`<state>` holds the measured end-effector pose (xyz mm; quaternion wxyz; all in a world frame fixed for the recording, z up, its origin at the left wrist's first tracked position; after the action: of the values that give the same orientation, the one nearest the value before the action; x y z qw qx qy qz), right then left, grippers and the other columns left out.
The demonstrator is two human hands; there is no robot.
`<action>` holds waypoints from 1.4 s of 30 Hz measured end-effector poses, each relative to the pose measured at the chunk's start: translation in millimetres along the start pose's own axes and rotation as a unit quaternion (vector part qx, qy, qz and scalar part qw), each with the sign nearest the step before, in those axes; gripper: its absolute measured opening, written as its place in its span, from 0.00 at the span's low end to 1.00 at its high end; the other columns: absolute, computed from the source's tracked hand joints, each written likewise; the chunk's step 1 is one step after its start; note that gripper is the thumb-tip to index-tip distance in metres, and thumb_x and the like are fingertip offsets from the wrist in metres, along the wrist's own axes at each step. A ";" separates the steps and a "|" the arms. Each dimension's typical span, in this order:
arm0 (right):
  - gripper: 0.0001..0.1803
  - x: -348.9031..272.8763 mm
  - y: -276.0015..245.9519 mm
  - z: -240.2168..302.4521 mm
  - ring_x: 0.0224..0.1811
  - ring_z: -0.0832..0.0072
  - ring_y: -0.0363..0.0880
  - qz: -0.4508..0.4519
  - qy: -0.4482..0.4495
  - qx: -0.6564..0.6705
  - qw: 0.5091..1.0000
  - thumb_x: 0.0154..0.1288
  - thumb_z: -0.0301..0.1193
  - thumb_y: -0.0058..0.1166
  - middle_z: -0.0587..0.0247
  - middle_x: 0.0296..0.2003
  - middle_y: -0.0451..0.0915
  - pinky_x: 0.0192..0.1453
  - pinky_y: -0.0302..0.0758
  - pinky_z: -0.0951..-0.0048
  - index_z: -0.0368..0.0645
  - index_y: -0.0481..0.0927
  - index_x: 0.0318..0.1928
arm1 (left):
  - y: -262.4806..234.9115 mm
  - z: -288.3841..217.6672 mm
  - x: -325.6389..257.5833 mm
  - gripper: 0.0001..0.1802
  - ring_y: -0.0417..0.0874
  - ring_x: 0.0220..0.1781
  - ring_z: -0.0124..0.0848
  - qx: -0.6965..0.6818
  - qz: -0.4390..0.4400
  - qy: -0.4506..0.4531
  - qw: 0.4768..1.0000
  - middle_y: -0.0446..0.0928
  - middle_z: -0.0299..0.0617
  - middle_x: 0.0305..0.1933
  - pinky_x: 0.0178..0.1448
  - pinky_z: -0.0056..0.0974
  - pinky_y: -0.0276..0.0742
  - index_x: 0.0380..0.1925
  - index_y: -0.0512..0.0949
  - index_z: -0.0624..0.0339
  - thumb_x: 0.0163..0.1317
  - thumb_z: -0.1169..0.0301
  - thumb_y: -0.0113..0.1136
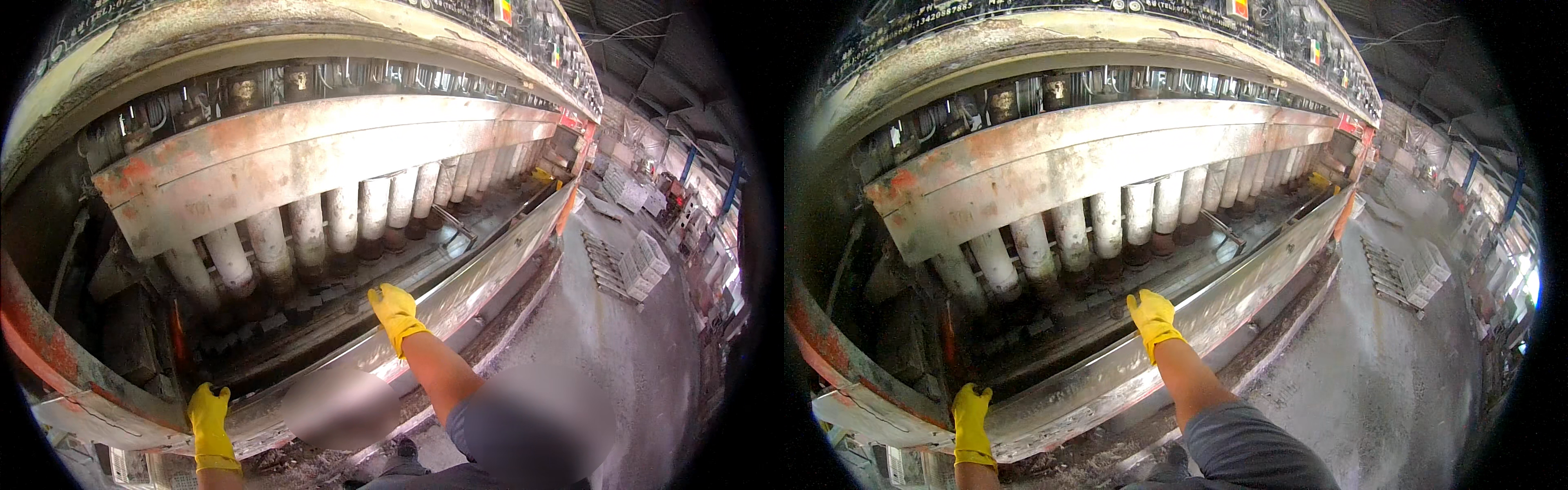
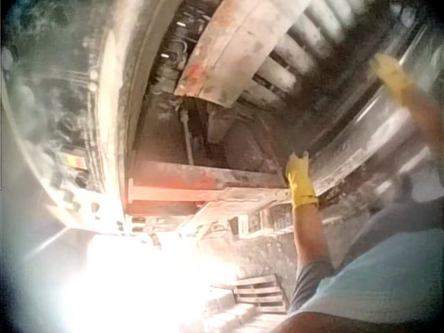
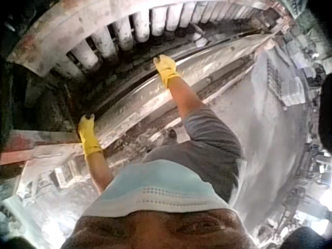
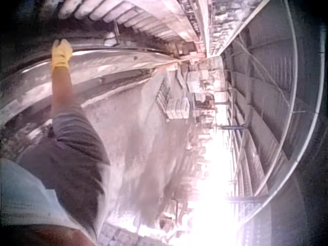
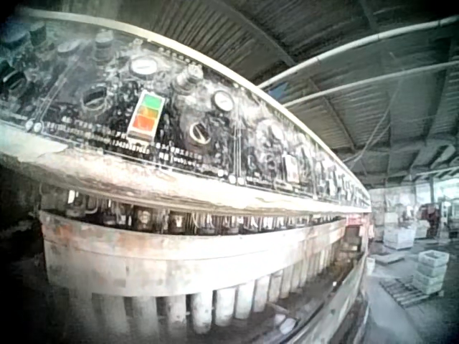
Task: The person operates a large industrial conveyor with rollers, using both hands to guide and adjust a metal sheet or tray on the conveyor surface. They then move to a nearby bin and use a metal tool to arrange small white blocks inside it before returning to the conveyor to continue guiding the sheet.
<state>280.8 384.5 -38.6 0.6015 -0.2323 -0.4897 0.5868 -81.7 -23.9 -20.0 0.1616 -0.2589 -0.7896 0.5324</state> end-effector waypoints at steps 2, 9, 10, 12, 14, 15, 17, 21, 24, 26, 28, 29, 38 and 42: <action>0.31 -5.1 -3.1 -0.5 0.58 0.46 0.87 -0.017 -0.002 0.011 1.000 0.75 0.60 0.55 0.47 0.52 0.90 0.63 0.81 0.46 0.46 0.88 0.55 | 2.2 0.5 -2.7 0.32 0.87 0.66 0.56 -0.004 -0.015 -0.011 1.000 0.87 0.59 0.62 0.71 0.51 0.81 0.61 0.85 0.62 0.66 0.49 0.72; 0.29 -16.5 -15.3 -4.3 0.59 0.48 0.87 0.041 0.011 -0.012 0.999 0.74 0.56 0.57 0.49 0.54 0.91 0.64 0.81 0.48 0.45 0.88 0.58 | 7.3 4.3 -18.6 0.31 0.88 0.64 0.55 0.005 -0.051 -0.019 0.999 0.88 0.58 0.61 0.69 0.52 0.81 0.59 0.86 0.61 0.67 0.49 0.71; 0.29 -17.8 -16.5 -4.8 0.58 0.48 0.87 0.042 0.011 -0.012 0.999 0.74 0.55 0.57 0.48 0.53 0.91 0.64 0.81 0.48 0.46 0.88 0.58 | 8.0 4.6 -19.8 0.30 0.88 0.64 0.55 0.011 -0.053 -0.015 0.998 0.88 0.57 0.60 0.69 0.52 0.81 0.59 0.86 0.61 0.67 0.49 0.71; 0.28 -19.4 -17.6 -5.8 0.58 0.48 0.88 0.045 0.016 -0.017 0.999 0.74 0.55 0.57 0.48 0.53 0.91 0.64 0.81 0.48 0.46 0.89 0.58 | 8.5 5.8 -21.2 0.30 0.88 0.63 0.55 0.013 -0.054 -0.012 0.998 0.89 0.57 0.59 0.68 0.52 0.81 0.59 0.87 0.61 0.67 0.49 0.71; 0.25 -23.1 -18.4 -6.9 0.55 0.46 0.88 0.010 -0.005 -0.009 1.000 0.74 0.55 0.58 0.48 0.49 0.91 0.60 0.82 0.46 0.46 0.87 0.51 | 10.1 7.2 -24.1 0.30 0.88 0.63 0.55 0.009 -0.056 -0.015 0.998 0.89 0.56 0.59 0.68 0.52 0.82 0.58 0.87 0.60 0.67 0.49 0.71; 0.24 -26.0 -18.7 -8.4 0.54 0.46 0.88 -0.007 -0.013 -0.008 1.000 0.74 0.55 0.58 0.47 0.47 0.91 0.58 0.82 0.45 0.46 0.87 0.48 | 11.0 7.6 -26.2 0.30 0.89 0.62 0.55 0.005 -0.052 -0.011 0.999 0.89 0.57 0.58 0.67 0.53 0.82 0.58 0.87 0.61 0.67 0.48 0.71; 0.24 -30.8 -17.5 -14.1 0.55 0.47 0.88 0.005 -0.001 -0.013 1.000 0.75 0.55 0.58 0.48 0.49 0.91 0.60 0.82 0.46 0.46 0.87 0.50 | 14.6 9.4 -32.4 0.31 0.89 0.60 0.56 0.000 -0.055 -0.010 0.998 0.90 0.58 0.56 0.65 0.54 0.83 0.57 0.87 0.63 0.67 0.48 0.71; 0.26 -40.8 -18.5 -24.2 0.58 0.48 0.88 0.023 0.018 -0.021 0.999 0.75 0.55 0.58 0.50 0.52 0.91 0.62 0.82 0.48 0.47 0.88 0.55 | 22.9 16.5 -45.8 0.30 0.88 0.63 0.55 0.013 -0.051 -0.016 0.998 0.89 0.56 0.58 0.68 0.53 0.82 0.58 0.87 0.61 0.67 0.49 0.71; 0.27 -48.0 -23.0 -28.6 0.59 0.49 0.88 0.028 0.019 -0.031 0.999 0.75 0.55 0.57 0.50 0.53 0.91 0.63 0.82 0.49 0.48 0.88 0.57 | 31.2 23.9 -51.0 0.31 0.89 0.62 0.55 0.013 -0.066 -0.008 0.998 0.89 0.57 0.58 0.67 0.53 0.82 0.58 0.87 0.62 0.67 0.48 0.71; 0.27 -53.8 -28.5 -30.7 0.59 0.49 0.88 0.025 0.010 -0.024 0.999 0.75 0.55 0.57 0.50 0.53 0.91 0.63 0.82 0.49 0.48 0.88 0.57 | 35.6 29.8 -53.7 0.31 0.89 0.61 0.55 0.021 -0.079 0.000 0.997 0.89 0.58 0.57 0.65 0.54 0.83 0.58 0.87 0.63 0.67 0.48 0.71; 0.28 -60.2 -33.9 -33.6 0.60 0.49 0.87 0.038 0.012 -0.020 0.999 0.75 0.55 0.57 0.49 0.55 0.90 0.65 0.82 0.50 0.46 0.88 0.59 | 40.1 34.6 -57.3 0.31 0.89 0.62 0.55 0.014 -0.072 -0.002 0.997 0.89 0.58 0.58 0.66 0.54 0.82 0.58 0.87 0.63 0.67 0.48 0.71; 0.30 -62.6 -36.0 -35.5 0.61 0.49 0.87 0.051 0.017 -0.015 0.998 0.75 0.55 0.57 0.48 0.56 0.90 0.66 0.81 0.50 0.45 0.88 0.61 | 41.9 36.1 -59.3 0.32 0.89 0.63 0.55 0.015 -0.067 -0.007 0.998 0.89 0.58 0.58 0.67 0.54 0.82 0.59 0.87 0.63 0.67 0.48 0.71; 0.30 -78.4 -40.6 -48.5 0.59 0.49 0.88 0.053 0.026 -0.018 0.998 0.76 0.56 0.56 0.48 0.54 0.90 0.64 0.82 0.49 0.48 0.87 0.62 | 46.4 36.0 -80.3 0.30 0.88 0.63 0.56 0.023 -0.069 -0.009 0.997 0.89 0.56 0.60 0.67 0.54 0.82 0.59 0.87 0.61 0.68 0.48 0.70; 0.31 -81.3 -43.4 -52.3 0.60 0.48 0.88 0.063 0.033 -0.007 0.997 0.74 0.57 0.57 0.47 0.56 0.90 0.66 0.81 0.50 0.46 0.87 0.63 | 54.1 42.0 -81.5 0.31 0.89 0.61 0.56 0.028 -0.083 -0.002 0.996 0.89 0.57 0.58 0.65 0.54 0.83 0.58 0.87 0.62 0.67 0.47 0.70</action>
<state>360.4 315.3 -48.8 0.5775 -0.2863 -0.4581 0.6121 -24.9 -86.9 -84.4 0.2105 -0.1866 -0.7934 0.5398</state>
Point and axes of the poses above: each hand's wrist, its own x-axis towards the middle knuckle, its own y-axis out of the palm, z = x × y, the point moved 2 cm from there along x, towards the middle knuckle
